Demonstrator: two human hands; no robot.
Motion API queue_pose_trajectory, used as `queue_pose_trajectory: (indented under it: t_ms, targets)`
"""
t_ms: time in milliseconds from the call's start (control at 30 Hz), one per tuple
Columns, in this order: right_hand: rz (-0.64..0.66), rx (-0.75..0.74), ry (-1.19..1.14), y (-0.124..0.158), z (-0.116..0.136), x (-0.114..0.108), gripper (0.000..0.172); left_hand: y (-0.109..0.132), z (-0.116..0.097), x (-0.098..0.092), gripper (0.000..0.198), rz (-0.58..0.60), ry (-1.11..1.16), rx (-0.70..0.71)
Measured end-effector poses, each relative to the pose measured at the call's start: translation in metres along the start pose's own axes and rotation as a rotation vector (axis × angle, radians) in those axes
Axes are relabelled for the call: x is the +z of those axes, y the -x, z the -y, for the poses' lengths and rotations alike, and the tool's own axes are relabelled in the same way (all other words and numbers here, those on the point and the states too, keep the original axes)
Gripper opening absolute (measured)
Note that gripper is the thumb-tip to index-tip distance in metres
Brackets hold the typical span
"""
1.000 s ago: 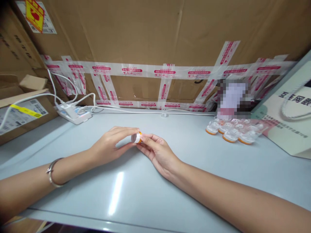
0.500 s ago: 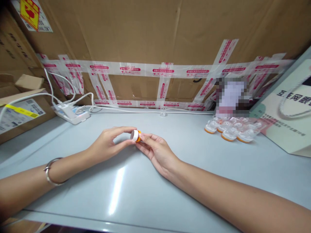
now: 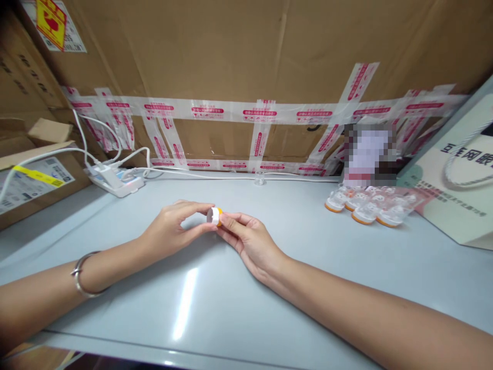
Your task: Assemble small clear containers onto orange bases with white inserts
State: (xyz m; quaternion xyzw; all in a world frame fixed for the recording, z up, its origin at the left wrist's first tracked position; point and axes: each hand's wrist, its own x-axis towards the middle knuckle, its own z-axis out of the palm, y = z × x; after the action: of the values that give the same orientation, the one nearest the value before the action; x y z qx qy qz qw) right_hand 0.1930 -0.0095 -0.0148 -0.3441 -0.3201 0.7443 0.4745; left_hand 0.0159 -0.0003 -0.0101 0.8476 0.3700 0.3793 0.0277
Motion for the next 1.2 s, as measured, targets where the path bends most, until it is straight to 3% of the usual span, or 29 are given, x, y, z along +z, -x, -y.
queue_pose_trajectory:
  t_ms: [300,667,867,1067,1200]
  targets:
    - [0.017,-0.016,0.036,0.002,-0.001,0.002,0.007,-0.001,-0.007,-0.002,0.027,0.053,-0.030,-0.138]
    - [0.010,0.063,0.012,-0.003,0.001,0.001,0.009,0.001,0.002,0.007,0.021,0.013,-0.171,0.109]
    - [0.017,0.044,0.173,-0.001,0.003,0.004,0.017,0.000,-0.001,0.006,0.022,0.084,-0.038,0.114]
    - [-0.017,-0.055,0.487,-0.005,0.003,-0.001,0.045,0.002,0.002,0.006,0.024,0.209,-0.054,0.094]
    - [0.032,-0.094,0.638,-0.009,0.005,-0.004,0.040,0.001,-0.002,0.004,0.027,0.270,-0.059,0.076]
